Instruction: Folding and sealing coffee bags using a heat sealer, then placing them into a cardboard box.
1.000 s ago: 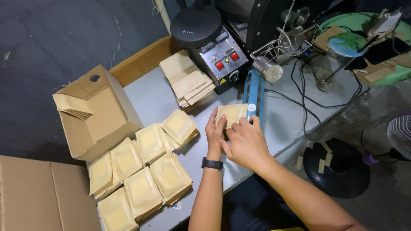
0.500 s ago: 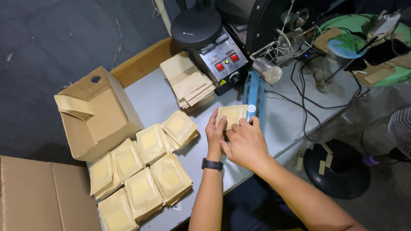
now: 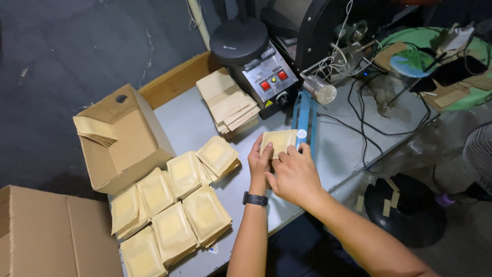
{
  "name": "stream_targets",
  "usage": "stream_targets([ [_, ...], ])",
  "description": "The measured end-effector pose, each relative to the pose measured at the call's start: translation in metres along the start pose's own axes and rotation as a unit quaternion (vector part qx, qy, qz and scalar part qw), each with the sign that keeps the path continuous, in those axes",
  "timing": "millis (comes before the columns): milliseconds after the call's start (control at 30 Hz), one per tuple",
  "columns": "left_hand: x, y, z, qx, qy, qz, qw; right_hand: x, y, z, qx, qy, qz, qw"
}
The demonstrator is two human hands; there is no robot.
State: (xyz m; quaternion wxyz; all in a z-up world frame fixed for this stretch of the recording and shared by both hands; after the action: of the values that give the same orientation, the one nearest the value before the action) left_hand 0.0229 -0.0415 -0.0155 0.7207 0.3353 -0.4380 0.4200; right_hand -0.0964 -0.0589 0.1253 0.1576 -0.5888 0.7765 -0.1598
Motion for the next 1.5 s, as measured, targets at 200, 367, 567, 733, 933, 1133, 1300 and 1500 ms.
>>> stream_targets([
  [200, -0.015, -0.009, -0.005, -0.015, 0.026, -0.018, 0.999, 0.0, -0.003, -0.005, -0.031, -0.003, 0.001, 1.0],
  [367, -0.014, -0.014, -0.009, -0.037, 0.023, -0.012, 0.999, 0.006, -0.005, -0.002, -0.017, -0.023, 0.022, 0.999],
  [567, -0.006, -0.017, -0.014, -0.01, 0.051, 0.055, 0.997, 0.018, -0.029, -0.043, 0.014, -0.114, 0.077, 0.99],
  [733, 0.016, -0.013, -0.018, -0.005, 0.037, 0.109, 0.993, 0.025, -0.039, -0.054, 0.009, -0.17, 0.1, 0.98],
  [933, 0.031, -0.007, -0.012, -0.044, -0.017, 0.171, 0.984, 0.021, -0.04, -0.053, -0.012, -0.175, 0.096, 0.98],
  [1133, 0.017, -0.014, -0.006, -0.086, -0.18, 0.135, 0.971, 0.023, -0.029, -0.033, 0.019, -0.144, 0.091, 0.985],
  [1300, 0.019, -0.006, 0.004, -0.124, -0.054, 0.028, 0.99, 0.017, -0.02, -0.03, 0.039, -0.145, 0.082, 0.985],
  [1500, 0.05, 0.016, 0.012, -0.082, -0.046, -0.011, 0.995, 0.019, -0.016, -0.021, 0.049, -0.139, 0.072, 0.987],
])
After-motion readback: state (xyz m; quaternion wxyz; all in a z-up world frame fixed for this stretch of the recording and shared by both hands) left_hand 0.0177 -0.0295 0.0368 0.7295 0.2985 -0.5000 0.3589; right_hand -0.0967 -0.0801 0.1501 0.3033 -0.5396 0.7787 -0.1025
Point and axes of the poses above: each hand's wrist, its own y-axis away from the middle knuckle, its own z-axis out of the palm, x = y × z, the point moved 9 cm from there along -y, towards the middle knuckle, and after that the axes turned 9 degrees about x, right-handed, at the moved point
